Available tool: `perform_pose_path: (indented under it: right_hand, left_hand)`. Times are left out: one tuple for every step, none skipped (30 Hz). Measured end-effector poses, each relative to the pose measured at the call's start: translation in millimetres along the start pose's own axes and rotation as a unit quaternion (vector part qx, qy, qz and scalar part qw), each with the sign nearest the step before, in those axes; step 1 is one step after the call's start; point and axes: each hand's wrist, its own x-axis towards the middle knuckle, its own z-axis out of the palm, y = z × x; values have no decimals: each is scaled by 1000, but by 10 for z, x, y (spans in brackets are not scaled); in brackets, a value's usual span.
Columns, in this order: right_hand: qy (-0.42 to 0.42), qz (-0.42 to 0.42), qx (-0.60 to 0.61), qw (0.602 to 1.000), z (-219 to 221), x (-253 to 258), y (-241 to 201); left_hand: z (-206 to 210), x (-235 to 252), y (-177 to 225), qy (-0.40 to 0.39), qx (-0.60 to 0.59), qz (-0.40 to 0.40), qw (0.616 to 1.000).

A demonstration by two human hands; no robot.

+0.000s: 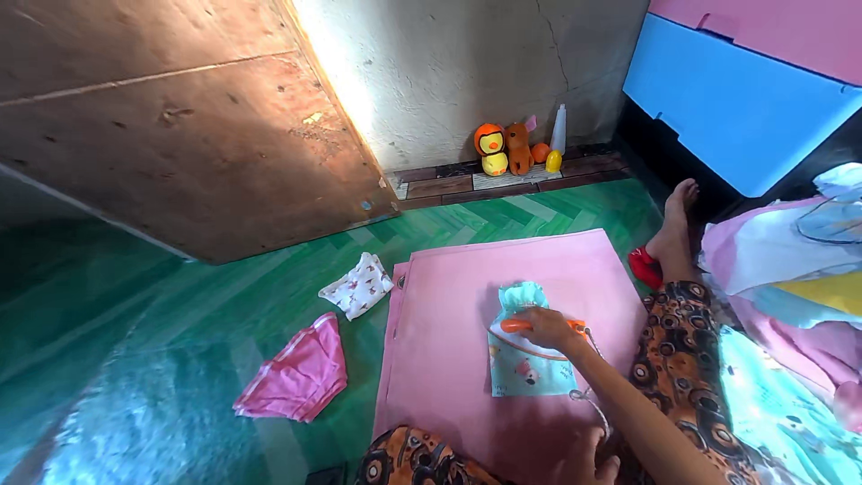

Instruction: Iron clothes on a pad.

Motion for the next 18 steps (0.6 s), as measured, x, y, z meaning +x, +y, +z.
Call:
perform_pose_path:
  right_hand:
    - [-14,-4,3,1000,2,-25,-3]
    - [-28,-10,6,1000,18,-66,-13]
    - [-37,-20,8,999,52,-122,-24]
    - [-43,-31,10,999,95,-190,-36]
    - [-47,-41,11,998,144,-270,-55]
    - [-52,-47,9,997,195,-358,-77]
    - [-55,-53,8,997,248,-447,-99]
    - [-56,-58,7,997,297,-529,-119]
    - [-60,-61,3,996,335,-594,-135]
    - [-62,-64,0,996,365,-633,-141]
    - [-58,-69,-2,996,391,-645,-135]
    - [-53,-72,-6,996,406,-639,-125]
    - [-46,-73,-8,996,403,-616,-116]
    - [-37,-74,-9,996,393,-578,-105]
    - [-28,-73,-9,997,373,-529,-93]
    - [-18,-71,-9,997,338,-471,-79]
    - [-7,-67,-7,998,293,-408,-61]
    - [5,-60,-4,998,245,-343,-39]
  left_hand:
    - [4,7,-7,-5,5,2,1000]
    - [3,3,-9,-11,9,3,1000]
    - [-1,-7,-1,-19,14,0,1000]
    - [-1,-12,2,-21,19,6,1000]
    - [0,-12,0,-21,21,15,999]
    - [6,-8,-11,-17,26,25,999]
    - [6,-8,-16,-15,32,31,999]
    - [15,0,-40,-9,40,40,998]
    - [36,22,-94,4,53,57,997]
    - [45,40,-126,7,65,68,996]
    - [43,51,-138,2,75,69,995]
    - [36,58,-134,-7,80,64,995]
    - [34,65,-137,-10,83,63,995]
    - [36,70,-143,-7,83,63,994]
    - [41,71,-161,-6,83,59,995]
    - [45,68,-171,3,80,59,995]
    - [42,59,-156,15,73,61,995]
    - [25,34,-99,27,63,58,996]
